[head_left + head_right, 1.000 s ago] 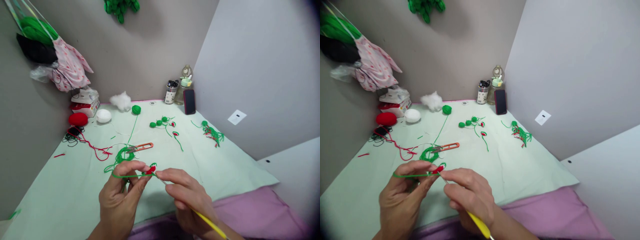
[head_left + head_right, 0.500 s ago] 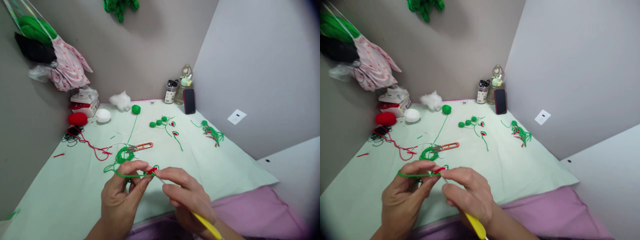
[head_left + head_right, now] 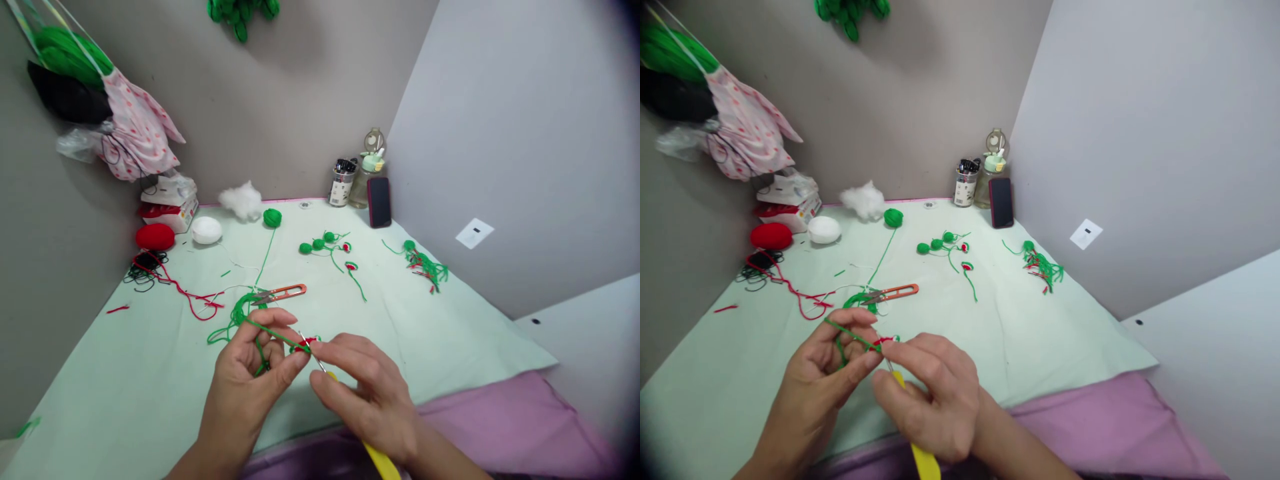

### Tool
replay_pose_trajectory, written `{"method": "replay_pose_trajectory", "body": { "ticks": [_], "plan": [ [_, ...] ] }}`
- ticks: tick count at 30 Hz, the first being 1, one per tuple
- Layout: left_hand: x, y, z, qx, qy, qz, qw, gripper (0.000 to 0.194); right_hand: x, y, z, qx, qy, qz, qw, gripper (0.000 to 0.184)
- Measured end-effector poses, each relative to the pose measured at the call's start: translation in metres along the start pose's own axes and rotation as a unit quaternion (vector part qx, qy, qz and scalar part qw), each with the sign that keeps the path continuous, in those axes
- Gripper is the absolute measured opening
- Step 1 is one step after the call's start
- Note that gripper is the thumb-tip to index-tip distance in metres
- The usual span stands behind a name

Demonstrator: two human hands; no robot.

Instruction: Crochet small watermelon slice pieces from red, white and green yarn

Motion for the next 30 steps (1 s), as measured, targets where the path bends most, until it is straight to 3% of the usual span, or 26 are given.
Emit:
{"method": "replay_pose_trajectory", "body": {
  "ticks": [4, 10, 13, 20, 22, 26, 30],
  "plan": [
    [0.002, -0.003, 0.001, 0.006, 0.007, -0.016, 1.0, 0.032, -0.003, 0.001, 0.008, -0.028, -0.063, 0.013, 0.998, 0.018],
    [0.004, -0.004, -0.005, 0.075, -0.035, 0.062, 0.995, 0.026, -0.008, 0.002, 0.01, 0.01, -0.037, 0.035, 0.999, 0.021],
    [0.005, -0.003, -0.01, 0.18, -0.06, 0.146, 0.971, 0.026, -0.01, 0.002, 0.01, 0.03, -0.015, 0.041, 0.999, 0.03],
    [0.004, -0.004, -0.012, 0.373, -0.011, 0.28, 0.884, 0.034, -0.01, 0.002, 0.005, 0.027, -0.006, 0.044, 0.999, 0.037],
    [0.003, -0.005, -0.013, 0.394, -0.015, 0.299, 0.869, 0.034, -0.01, 0.001, 0.002, 0.024, -0.012, 0.063, 0.998, 0.032],
    [0.003, -0.003, -0.017, 0.371, -0.027, 0.308, 0.876, 0.035, -0.013, 0.001, 0.003, 0.019, -0.033, 0.085, 0.996, 0.023],
    [0.003, -0.005, -0.019, 0.419, 0.003, 0.322, 0.849, 0.04, -0.014, 0.007, 0.006, 0.027, -0.024, 0.056, 0.998, 0.021]
  ]
}}
Point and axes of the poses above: each hand's wrist, its own z-axis towards the middle knuckle, its own x-axis out of the palm, y = z × x, the point moved 2 cm from there along z, towards the middle knuckle, and after that the axes turned 9 degrees about -z, right-handed, at the moved point
